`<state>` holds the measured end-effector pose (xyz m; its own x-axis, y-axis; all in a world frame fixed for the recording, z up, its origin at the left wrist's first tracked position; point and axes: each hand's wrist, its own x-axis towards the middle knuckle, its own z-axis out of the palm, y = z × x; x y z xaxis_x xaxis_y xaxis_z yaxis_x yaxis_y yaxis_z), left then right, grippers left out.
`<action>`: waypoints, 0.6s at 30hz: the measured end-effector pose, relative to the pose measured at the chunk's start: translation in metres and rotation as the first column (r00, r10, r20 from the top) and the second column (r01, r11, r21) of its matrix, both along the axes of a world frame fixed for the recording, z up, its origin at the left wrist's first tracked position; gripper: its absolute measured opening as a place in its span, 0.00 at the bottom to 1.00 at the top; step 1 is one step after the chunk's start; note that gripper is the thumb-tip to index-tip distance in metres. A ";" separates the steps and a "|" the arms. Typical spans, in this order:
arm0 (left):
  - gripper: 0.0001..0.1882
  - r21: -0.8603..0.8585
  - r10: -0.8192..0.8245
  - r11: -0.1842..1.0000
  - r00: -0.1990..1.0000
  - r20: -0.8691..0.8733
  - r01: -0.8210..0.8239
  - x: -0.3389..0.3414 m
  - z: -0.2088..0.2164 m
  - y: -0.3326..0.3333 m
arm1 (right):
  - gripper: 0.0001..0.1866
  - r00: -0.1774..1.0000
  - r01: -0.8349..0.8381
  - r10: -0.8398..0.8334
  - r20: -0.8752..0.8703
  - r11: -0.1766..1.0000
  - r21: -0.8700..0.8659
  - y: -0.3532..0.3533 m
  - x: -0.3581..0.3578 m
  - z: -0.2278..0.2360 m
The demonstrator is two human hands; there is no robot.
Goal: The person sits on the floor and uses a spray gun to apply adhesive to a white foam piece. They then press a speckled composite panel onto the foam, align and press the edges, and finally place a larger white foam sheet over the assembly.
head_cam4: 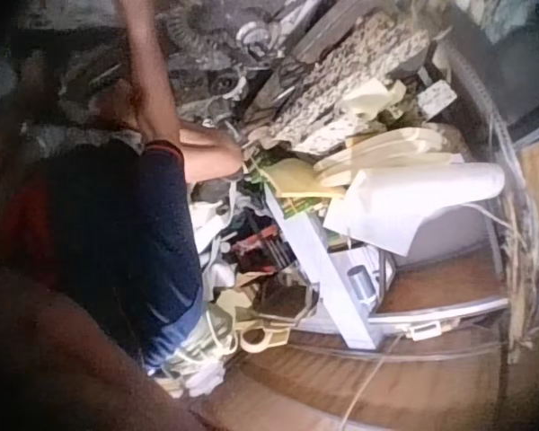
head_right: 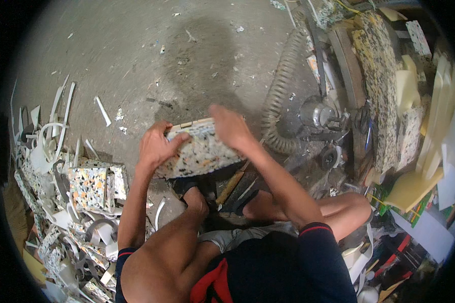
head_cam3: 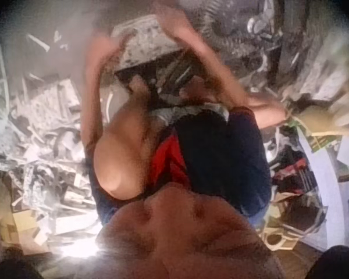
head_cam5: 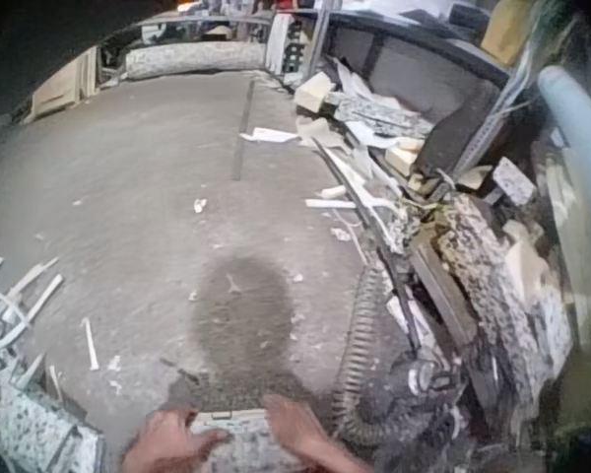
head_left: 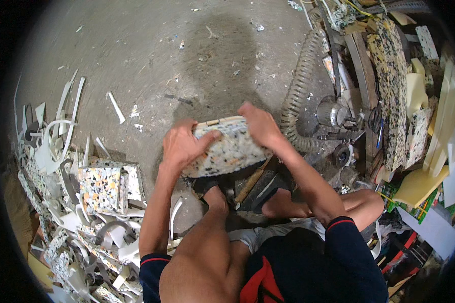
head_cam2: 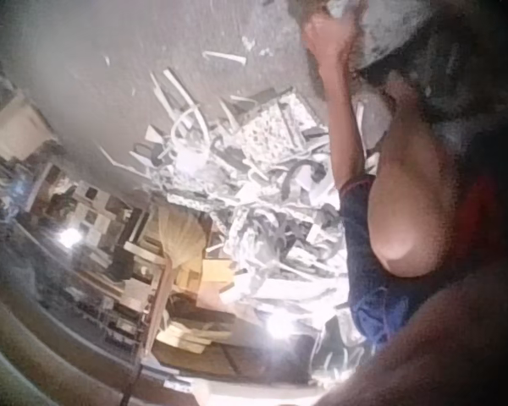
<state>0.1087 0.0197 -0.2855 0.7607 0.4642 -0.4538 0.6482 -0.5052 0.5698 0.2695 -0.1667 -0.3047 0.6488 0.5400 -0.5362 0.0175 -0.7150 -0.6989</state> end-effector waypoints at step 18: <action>0.45 -0.132 0.045 0.988 0.977 -0.207 -0.073 0.065 -0.024 0.073 | 0.43 0.947 0.215 -0.185 0.263 0.972 -0.090 0.040 0.042 -0.053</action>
